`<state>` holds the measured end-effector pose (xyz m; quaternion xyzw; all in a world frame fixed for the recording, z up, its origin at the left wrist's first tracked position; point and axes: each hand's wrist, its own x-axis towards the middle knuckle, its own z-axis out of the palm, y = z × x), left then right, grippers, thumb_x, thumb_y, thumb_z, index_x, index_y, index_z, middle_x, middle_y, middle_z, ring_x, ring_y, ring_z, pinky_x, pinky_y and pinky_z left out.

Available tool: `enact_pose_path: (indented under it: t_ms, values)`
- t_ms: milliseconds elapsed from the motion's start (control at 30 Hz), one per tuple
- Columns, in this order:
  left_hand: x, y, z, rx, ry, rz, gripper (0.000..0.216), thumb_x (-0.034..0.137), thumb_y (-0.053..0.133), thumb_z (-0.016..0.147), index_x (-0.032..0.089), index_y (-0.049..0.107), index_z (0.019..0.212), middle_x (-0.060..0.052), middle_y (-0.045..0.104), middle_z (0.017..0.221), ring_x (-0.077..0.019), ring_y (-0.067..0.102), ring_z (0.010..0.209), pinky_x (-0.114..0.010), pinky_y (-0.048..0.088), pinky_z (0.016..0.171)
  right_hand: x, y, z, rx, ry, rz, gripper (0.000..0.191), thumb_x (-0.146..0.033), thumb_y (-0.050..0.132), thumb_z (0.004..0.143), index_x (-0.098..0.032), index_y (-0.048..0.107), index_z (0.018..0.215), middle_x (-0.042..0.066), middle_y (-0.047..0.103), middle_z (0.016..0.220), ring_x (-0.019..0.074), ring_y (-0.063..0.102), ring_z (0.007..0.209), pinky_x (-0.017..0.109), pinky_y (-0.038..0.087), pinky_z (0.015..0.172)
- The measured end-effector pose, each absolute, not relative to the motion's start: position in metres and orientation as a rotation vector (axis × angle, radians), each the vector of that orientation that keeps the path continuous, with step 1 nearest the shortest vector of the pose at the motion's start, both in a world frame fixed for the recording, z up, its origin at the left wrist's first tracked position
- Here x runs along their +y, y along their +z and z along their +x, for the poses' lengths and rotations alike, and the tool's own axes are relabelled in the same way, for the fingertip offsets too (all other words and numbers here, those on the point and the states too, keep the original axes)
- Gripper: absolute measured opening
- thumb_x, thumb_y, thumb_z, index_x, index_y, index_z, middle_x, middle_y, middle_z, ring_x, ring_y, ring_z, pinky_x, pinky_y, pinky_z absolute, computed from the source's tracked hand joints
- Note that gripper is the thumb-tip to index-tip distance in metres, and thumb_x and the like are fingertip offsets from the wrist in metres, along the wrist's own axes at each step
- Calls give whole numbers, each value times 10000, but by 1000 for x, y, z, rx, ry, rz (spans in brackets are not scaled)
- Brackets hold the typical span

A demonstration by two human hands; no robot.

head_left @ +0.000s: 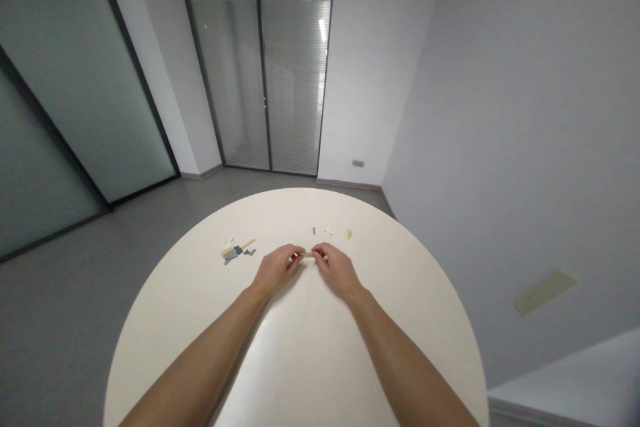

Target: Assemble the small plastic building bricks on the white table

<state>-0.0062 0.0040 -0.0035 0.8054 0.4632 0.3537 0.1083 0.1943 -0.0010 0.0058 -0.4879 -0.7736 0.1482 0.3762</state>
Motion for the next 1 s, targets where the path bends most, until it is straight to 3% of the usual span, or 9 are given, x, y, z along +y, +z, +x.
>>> enact_pose_path:
  t_ms: [433, 700, 1000]
  values:
    - [5, -5, -6, 1403, 1063, 2369, 243, 244, 550, 917, 253, 647, 1139, -13, 716, 1064, -167, 662, 934, -277, 506, 852, -1, 6, 194, -1999, 366, -1245, 163, -311, 496, 973, -246, 641, 1011, 16, 702, 980, 168, 638, 887, 286, 459, 785]
    - [5, -4, -6, 1472, 1090, 2352, 194, 321, 522, 945, 231, 663, 1042, -20, 722, 1032, -176, 660, 918, -285, 496, 820, 3, 1, 195, -2000, 345, -1203, 197, -292, 465, 990, -242, 637, 1071, 23, 694, 1069, 168, 640, 958, 292, 470, 845]
    - [2, 1, -6, 1421, 1072, 2350, 152, 288, 502, 948, 242, 645, 974, 0, 714, 975, -163, 648, 887, -265, 469, 786, 2, 3, 194, -1975, 386, -1221, 169, -309, 491, 976, -237, 634, 1033, 19, 706, 998, 158, 651, 862, 277, 471, 786]
